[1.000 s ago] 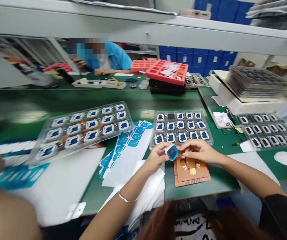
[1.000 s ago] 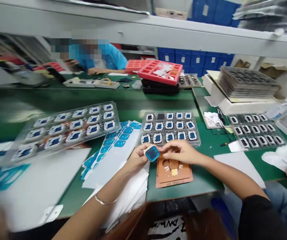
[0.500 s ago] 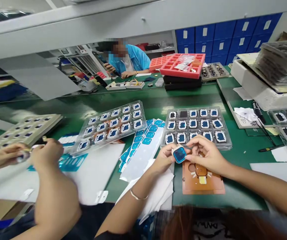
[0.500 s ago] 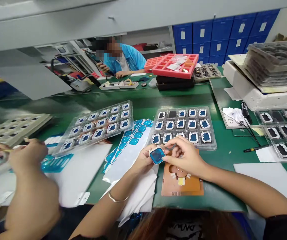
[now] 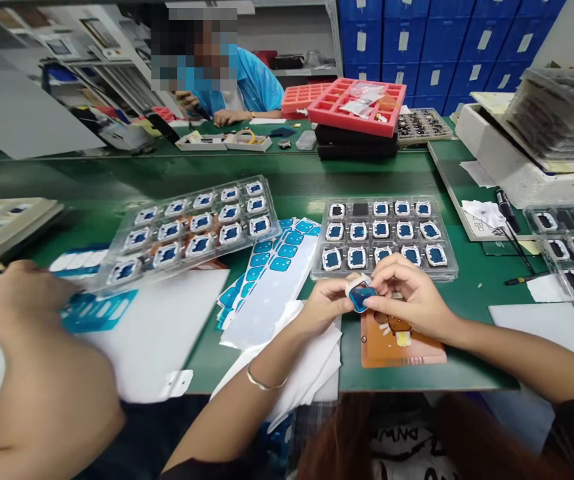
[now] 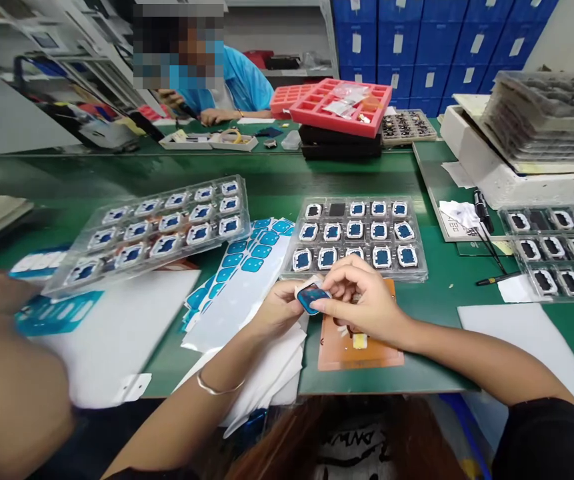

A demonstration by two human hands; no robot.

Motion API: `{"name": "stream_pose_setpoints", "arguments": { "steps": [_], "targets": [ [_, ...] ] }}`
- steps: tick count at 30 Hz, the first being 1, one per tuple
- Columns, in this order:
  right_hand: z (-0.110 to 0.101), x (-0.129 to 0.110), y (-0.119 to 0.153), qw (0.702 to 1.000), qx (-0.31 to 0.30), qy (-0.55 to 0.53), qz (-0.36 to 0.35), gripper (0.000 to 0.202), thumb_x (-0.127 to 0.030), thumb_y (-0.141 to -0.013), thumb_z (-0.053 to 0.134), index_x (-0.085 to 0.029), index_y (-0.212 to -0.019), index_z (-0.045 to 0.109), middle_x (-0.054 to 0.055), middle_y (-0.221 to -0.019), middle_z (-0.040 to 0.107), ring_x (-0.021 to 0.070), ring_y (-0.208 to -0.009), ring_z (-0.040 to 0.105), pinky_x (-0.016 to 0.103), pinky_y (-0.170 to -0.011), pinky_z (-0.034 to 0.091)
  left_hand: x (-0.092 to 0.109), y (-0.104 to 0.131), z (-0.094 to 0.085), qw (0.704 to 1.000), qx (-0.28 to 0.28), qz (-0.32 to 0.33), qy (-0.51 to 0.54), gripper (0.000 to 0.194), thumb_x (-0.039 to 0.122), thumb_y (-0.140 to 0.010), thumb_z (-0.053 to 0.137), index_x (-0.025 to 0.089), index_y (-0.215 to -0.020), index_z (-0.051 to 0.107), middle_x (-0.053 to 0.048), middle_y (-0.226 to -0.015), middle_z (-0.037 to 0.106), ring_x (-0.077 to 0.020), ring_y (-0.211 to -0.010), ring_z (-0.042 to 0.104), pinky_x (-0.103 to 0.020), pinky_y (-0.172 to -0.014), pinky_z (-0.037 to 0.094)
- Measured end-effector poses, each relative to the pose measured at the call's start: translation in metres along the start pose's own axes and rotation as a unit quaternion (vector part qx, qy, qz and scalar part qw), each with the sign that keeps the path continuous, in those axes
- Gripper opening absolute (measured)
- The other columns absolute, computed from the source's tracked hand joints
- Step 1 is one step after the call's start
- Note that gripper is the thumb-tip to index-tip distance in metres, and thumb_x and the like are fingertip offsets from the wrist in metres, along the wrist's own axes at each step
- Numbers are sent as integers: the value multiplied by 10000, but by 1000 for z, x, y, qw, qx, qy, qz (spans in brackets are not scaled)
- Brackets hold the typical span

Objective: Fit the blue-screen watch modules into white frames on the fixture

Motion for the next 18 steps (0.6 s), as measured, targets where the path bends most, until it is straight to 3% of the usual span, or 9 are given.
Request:
{"name": "stream_pose_setpoints", "arguments": {
  "steps": [5,9,13,18],
  "targets": [
    [-2,-2,0,1000,9,28,0,169,-339,-812,756,-201,-814,658,28,-925,536,113,-689,528,252,-576,511,2,-1,3,1000,-11,-1,-1,462,544,-590,870,119,-638,695,-29,-718,632,-142,-719,571,-259,-710,462],
    [-3,-4,1,1000,12,22,0,154,-339,-817,759,-211,-785,679,16,-901,537,109,-670,533,257,-572,511,-1,0,1,1000,-9,-9,28,445,473,-603,891,174,-865,692,-7,-812,677,-113,-707,614,-211,-681,480],
    [-2,-12,4,999,-1,43,-25,155,-345,-839,754,-220,-772,692,14,-893,551,109,-660,545,262,-555,495,-4,1,-1,997,5,-23,75,559,407,-606,907,260,-1098,685,-1,-844,713,-114,-733,664,-206,-707,507],
    [1,-32,10,991,-22,97,-92,139,-318,-878,722,-220,-782,699,26,-867,583,147,-777,595,288,-642,527,-4,1,-2,995,28,-38,92,504,458,-564,912,206,-969,748,-33,-821,739,-141,-734,683,-255,-733,529]
  ]
}}
Point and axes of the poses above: each hand's wrist, its own y-axis away from the middle knuckle, its own z-axis out of the palm, x = y × z, the point moved 5 cm from there along -y, towards the middle knuckle
